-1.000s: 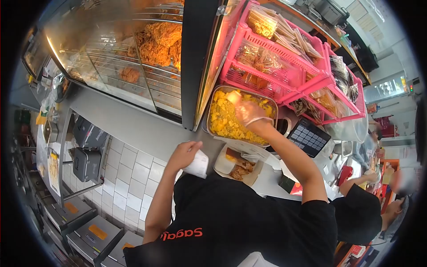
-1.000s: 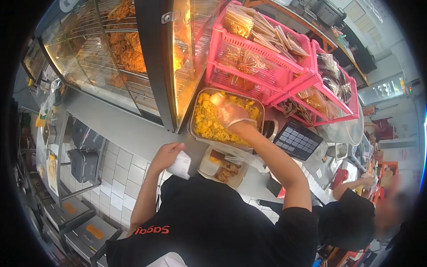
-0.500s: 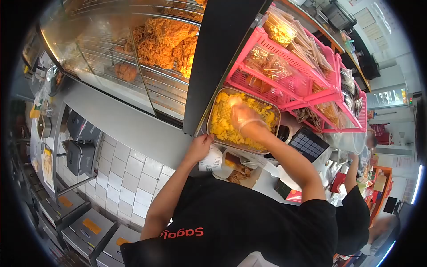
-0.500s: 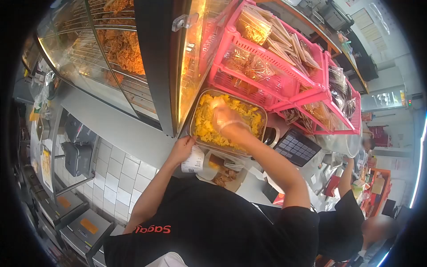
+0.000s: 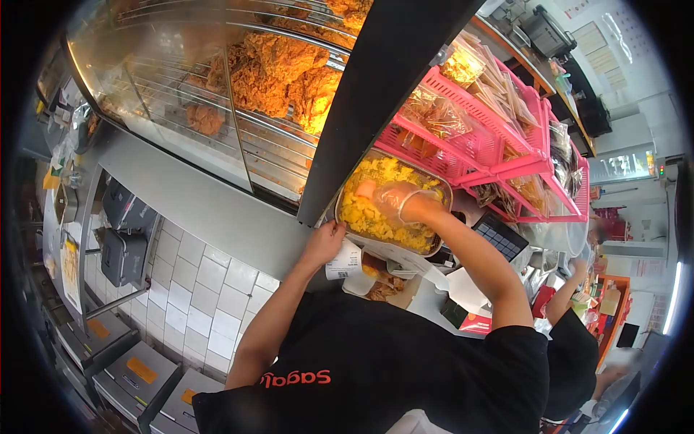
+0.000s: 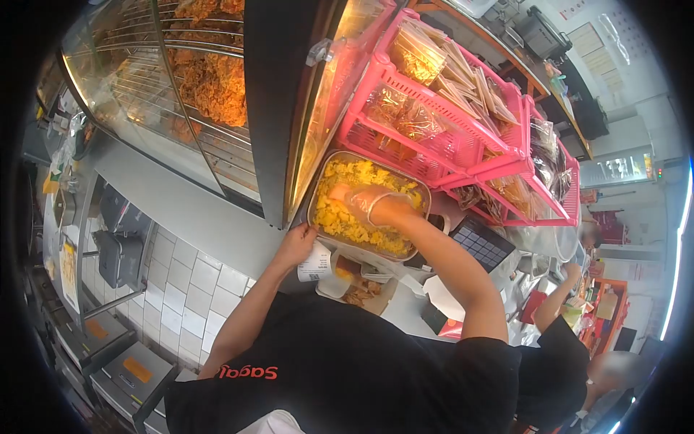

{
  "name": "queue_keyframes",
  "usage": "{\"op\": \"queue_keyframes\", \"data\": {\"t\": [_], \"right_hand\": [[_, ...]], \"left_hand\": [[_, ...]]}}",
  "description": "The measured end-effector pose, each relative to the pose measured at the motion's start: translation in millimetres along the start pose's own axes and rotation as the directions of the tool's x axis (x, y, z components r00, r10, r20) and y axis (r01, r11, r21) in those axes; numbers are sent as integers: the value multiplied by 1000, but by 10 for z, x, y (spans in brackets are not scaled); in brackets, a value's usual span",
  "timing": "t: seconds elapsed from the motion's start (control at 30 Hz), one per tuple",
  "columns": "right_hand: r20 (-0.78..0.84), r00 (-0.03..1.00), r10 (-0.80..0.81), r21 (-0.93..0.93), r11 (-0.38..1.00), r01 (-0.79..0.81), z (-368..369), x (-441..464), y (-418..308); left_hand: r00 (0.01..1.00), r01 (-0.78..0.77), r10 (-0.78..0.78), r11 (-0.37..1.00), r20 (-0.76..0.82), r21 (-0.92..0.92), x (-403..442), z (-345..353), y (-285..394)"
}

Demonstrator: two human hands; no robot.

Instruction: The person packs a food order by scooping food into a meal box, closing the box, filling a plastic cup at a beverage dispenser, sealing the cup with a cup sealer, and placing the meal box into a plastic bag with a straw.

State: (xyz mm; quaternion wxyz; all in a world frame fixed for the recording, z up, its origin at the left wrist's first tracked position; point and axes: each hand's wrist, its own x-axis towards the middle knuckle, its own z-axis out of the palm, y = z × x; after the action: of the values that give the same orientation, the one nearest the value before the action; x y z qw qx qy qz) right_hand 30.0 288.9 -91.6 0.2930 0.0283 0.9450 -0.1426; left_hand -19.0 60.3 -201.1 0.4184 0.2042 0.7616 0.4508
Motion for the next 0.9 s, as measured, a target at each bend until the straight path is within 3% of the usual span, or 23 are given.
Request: {"op": "queue_keyframes", "data": {"t": [0.07,0.13,0.2,0.27,0.3,0.33,0.4,0.47,0.53,0.57,0.67,0.73,0.77,0.83,0.9], "right_hand": [[-70,995,67,-28,997,-70,-8,28,41],[-286,904,316,157,947,-281,-69,132,-83],[-356,890,285,215,952,-219,220,265,-165],[-109,983,145,77,988,-137,329,282,-266],[-30,983,179,89,980,-176,-17,1,-518],[-22,985,174,84,982,-171,32,-47,-507],[160,980,116,-4,993,-117,173,-129,-421],[185,967,174,76,979,-190,296,-152,-372],[221,973,-66,96,994,46,222,-188,-372],[220,973,-64,98,994,43,162,-182,-370],[263,947,-186,214,968,131,90,-113,-332],[15,998,-65,617,786,42,416,-5,-55],[13,998,-68,614,788,45,434,-22,-12],[96,992,88,796,592,-129,447,-61,58],[157,980,125,817,540,-200,479,-69,165]], "left_hand": [[999,22,-22,1000,-32,20,12,31,-14],[999,20,-19,999,-25,25,61,41,-36],[1000,21,-21,999,-4,48,23,39,-108],[1000,-8,8,1000,-9,-7,25,19,-143],[1000,-6,6,1000,-13,-11,27,21,-144],[999,-29,28,997,-26,-68,6,34,-151],[998,-48,44,991,-37,-122,-39,45,-129],[999,-21,17,986,-29,-166,-63,66,-43],[998,-36,28,986,-49,-165,-69,108,-31],[997,-47,36,985,-72,-164,-77,117,-32],[999,-10,4,989,-38,-150,-39,114,-118],[1000,-8,4,986,-26,-169,-44,76,-124],[1000,-7,5,982,-13,-188,-39,52,-122],[1000,-20,21,980,-1,-197,-50,25,-131],[999,-27,30,978,15,-209,-71,18,-120]]}}
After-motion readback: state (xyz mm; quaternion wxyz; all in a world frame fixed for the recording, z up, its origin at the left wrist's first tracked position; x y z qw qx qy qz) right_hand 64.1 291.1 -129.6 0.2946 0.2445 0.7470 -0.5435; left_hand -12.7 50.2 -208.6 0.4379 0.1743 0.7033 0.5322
